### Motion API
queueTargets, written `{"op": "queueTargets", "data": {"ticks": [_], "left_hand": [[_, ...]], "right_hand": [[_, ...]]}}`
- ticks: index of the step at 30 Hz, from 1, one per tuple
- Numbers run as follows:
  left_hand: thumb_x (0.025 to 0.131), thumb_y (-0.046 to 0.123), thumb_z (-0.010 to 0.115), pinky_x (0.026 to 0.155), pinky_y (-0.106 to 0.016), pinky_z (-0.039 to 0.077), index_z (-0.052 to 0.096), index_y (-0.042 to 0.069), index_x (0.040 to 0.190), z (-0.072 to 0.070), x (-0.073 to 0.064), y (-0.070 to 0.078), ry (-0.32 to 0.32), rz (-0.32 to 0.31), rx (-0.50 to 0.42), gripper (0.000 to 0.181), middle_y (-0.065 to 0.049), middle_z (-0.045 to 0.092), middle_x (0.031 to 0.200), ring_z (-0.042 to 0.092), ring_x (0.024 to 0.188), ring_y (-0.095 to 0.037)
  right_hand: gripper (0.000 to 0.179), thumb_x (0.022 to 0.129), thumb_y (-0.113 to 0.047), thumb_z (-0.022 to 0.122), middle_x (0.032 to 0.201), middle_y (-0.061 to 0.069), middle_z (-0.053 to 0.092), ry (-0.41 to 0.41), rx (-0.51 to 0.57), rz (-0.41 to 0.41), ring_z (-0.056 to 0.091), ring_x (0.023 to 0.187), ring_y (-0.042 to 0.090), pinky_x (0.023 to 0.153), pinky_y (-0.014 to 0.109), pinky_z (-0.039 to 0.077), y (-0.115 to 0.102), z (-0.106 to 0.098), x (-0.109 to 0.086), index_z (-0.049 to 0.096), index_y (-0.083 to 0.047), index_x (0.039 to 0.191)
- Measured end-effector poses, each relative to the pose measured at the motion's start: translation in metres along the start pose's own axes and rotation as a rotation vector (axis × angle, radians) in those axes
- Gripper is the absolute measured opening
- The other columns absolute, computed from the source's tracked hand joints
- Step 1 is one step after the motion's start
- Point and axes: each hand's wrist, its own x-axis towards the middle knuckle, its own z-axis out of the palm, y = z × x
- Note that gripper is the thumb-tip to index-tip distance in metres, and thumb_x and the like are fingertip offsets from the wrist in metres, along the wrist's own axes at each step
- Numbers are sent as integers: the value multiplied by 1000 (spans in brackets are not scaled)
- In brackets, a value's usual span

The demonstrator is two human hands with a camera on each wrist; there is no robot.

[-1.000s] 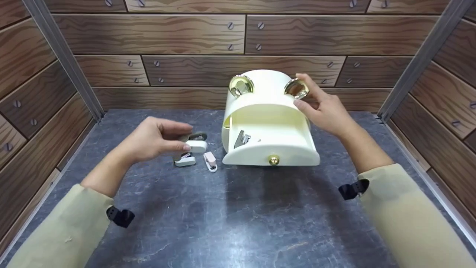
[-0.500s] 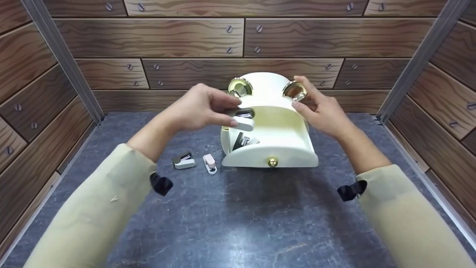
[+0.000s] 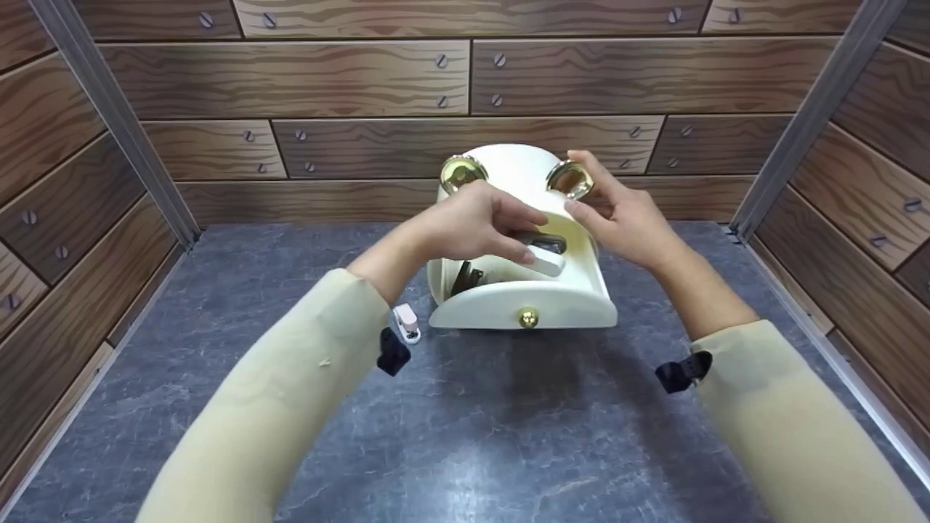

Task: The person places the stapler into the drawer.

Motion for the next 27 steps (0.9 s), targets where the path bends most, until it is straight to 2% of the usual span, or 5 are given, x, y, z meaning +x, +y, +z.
{"op": "queueTargets", "data": {"ticks": [4,8,15,21,27], "left_hand": [[88,15,90,99,-22,55,71,6,138,10,12,-7,-4,-18,-20,54,-5,74,132,72,116,-11],[88,17,91,100,-23,55,72,8,137,18,18,-13,-5,-50,-17,53,-4,74,131,71,117,-11],[86,22,93,95,-20,55,74,7,133,27,23,-13,8,-56,39,53,-1,78,123,73,110,-8],[88,22,91,97,-20,54,73,9,135,32,27,-13,-8,-77,49,52,-1,77,125,72,111,-8],[90,25,89,98,-18,53,72,9,138,34,28,-12,-38,-62,75,53,-2,77,124,72,114,-9]], "right_hand": [[67,108,-47,60,134,20,69,-7,-2,-6,69,119,43,104,64,51,1,2,-1,28,-46,167],[66,108,-46,61,134,21,70,0,-8,-16,69,119,44,104,65,50,1,4,-1,29,-43,166],[66,108,-45,62,131,20,71,10,-5,-22,70,117,43,105,66,49,2,3,0,31,-43,166],[66,108,-45,61,131,21,71,6,-1,-16,71,117,42,103,64,51,1,2,0,29,-43,167],[67,109,-46,59,133,22,69,-9,-1,-10,70,117,43,98,64,54,-1,0,0,27,-43,167]]}}
